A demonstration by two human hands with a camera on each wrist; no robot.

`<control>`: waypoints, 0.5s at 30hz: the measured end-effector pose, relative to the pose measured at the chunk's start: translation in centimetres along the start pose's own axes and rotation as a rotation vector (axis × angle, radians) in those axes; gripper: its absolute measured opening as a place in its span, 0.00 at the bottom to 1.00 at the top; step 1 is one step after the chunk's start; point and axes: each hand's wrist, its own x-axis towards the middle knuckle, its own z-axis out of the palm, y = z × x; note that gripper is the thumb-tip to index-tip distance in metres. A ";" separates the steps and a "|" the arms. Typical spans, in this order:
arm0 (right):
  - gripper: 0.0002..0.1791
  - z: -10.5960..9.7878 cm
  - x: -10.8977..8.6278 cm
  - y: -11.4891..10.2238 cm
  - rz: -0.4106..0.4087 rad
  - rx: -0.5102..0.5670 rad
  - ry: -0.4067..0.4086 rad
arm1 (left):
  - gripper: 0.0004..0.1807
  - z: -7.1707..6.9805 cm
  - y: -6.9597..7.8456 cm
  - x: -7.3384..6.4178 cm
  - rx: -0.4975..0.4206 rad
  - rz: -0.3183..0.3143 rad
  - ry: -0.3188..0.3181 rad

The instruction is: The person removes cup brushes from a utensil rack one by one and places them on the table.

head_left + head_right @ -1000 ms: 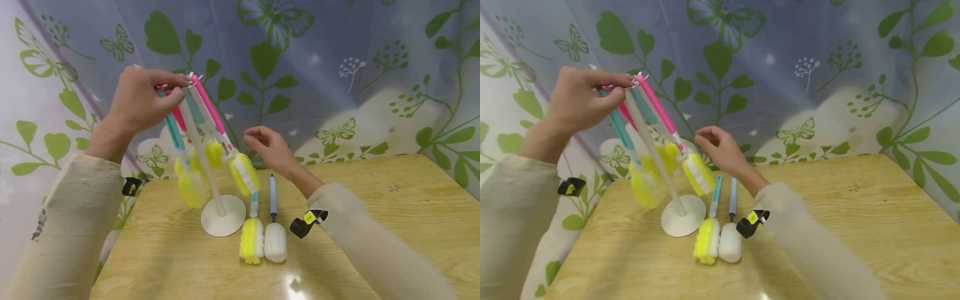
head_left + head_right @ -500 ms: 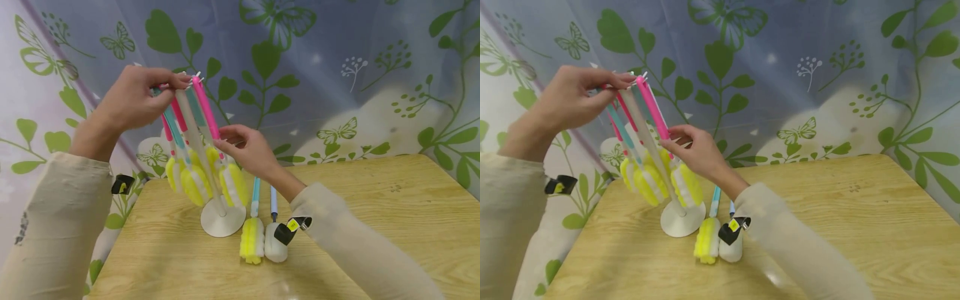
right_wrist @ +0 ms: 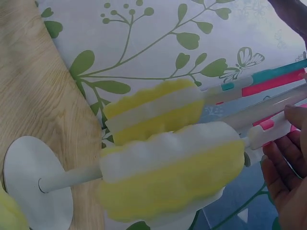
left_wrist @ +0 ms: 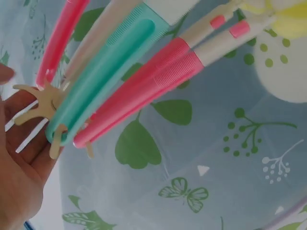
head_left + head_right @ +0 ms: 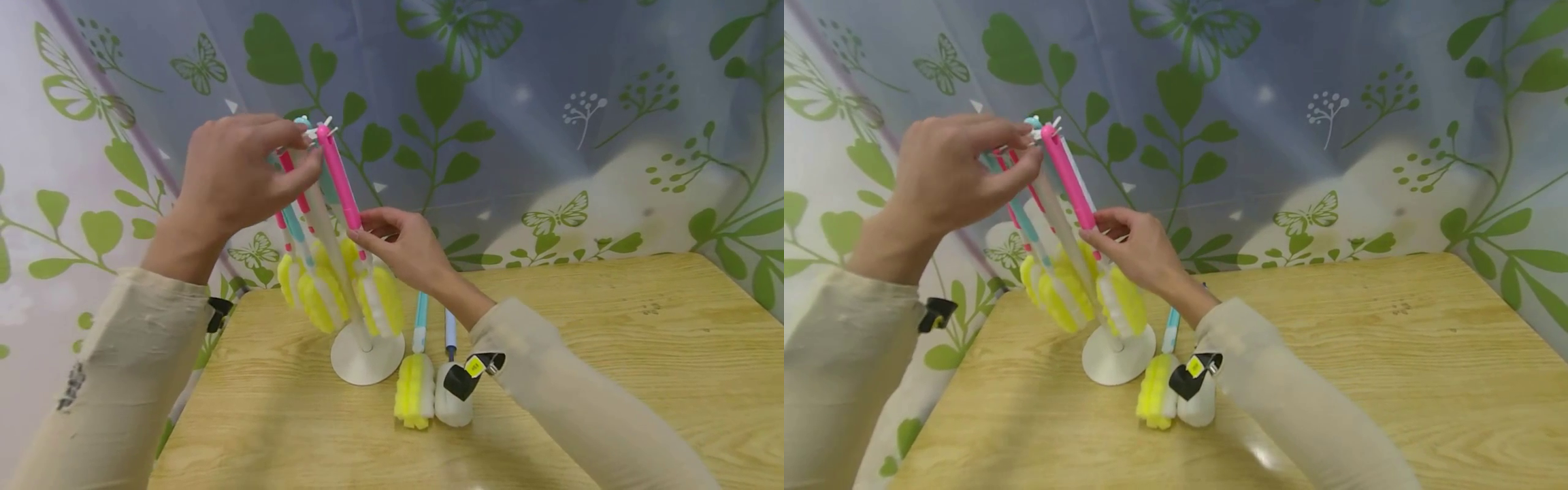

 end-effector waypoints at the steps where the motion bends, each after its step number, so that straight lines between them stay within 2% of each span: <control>1: 0.17 0.0 0.0 0.0 0.001 -0.004 0.000 | 0.15 0.1 0.1 0.1 0.020 0.012 0.013; 6: 0.16 -0.1 -0.2 -0.2 0.004 -0.010 -0.001 | 0.14 0.5 0.4 0.3 0.073 0.006 0.041; 10: 0.15 -0.5 -0.2 -0.4 -0.024 0.035 0.012 | 0.12 0.9 0.6 0.2 0.100 -0.012 0.090; 15: 0.15 -2.0 -0.3 -0.8 -0.063 0.097 0.052 | 0.12 1.7 1.3 0.1 0.149 -0.092 0.175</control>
